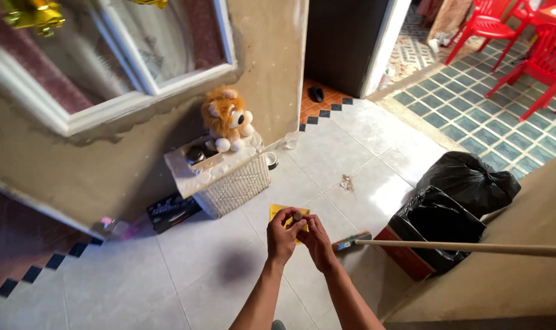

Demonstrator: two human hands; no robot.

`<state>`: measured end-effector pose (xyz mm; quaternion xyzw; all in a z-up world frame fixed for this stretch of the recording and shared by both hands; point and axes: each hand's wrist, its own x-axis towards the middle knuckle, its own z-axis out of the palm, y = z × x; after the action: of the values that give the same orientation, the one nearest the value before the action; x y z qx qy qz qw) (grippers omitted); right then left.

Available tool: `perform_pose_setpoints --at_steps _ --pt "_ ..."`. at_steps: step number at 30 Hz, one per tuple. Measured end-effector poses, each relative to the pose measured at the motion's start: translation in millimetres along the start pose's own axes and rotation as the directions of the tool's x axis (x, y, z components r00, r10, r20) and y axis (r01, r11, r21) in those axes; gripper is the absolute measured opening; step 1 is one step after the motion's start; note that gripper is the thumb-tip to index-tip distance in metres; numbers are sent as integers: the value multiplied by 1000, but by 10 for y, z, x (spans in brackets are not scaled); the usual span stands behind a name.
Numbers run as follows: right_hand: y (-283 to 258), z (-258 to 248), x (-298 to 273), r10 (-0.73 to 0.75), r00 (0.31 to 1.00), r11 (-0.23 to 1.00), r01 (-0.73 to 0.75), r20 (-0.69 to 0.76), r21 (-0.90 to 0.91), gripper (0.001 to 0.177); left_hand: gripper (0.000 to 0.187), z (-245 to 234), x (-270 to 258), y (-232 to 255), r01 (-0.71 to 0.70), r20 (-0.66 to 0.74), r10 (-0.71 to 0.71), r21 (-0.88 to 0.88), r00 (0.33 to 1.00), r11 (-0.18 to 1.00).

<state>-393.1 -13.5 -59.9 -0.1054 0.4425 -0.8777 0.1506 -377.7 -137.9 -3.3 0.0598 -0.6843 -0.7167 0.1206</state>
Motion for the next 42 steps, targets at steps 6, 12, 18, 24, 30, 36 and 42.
perform_pose_setpoints --at_steps 6,12,18,24,30,36,42 --pt "-103 -149 832 -87 994 995 89 -63 36 46 25 127 930 -19 -142 55 134 159 989 977" --pt "-102 -724 1678 -131 990 988 135 -61 69 45 29 469 1859 -164 13 171 -13 -1 985 1000" --pt "-220 -1605 2501 22 987 989 2 -159 145 48 32 978 2836 -590 -143 215 69 353 974 925" --pt "-646 -2119 3173 105 972 993 -90 -212 79 56 32 1498 3751 -1002 -124 266 39 309 963 943" --pt "-910 -2512 3424 120 934 991 -134 -335 -17 68 31 1873 4290 -1316 -112 344 -30 384 938 917" --pt "-1046 -2908 3508 1 851 997 -44 -525 -68 66 33 2115 4819 -1871 -229 405 -9 537 914 812" --pt "-1196 -3028 3710 -90 726 992 7 -682 -125 63 24 2329 5260 -1991 -215 526 -145 563 838 798"
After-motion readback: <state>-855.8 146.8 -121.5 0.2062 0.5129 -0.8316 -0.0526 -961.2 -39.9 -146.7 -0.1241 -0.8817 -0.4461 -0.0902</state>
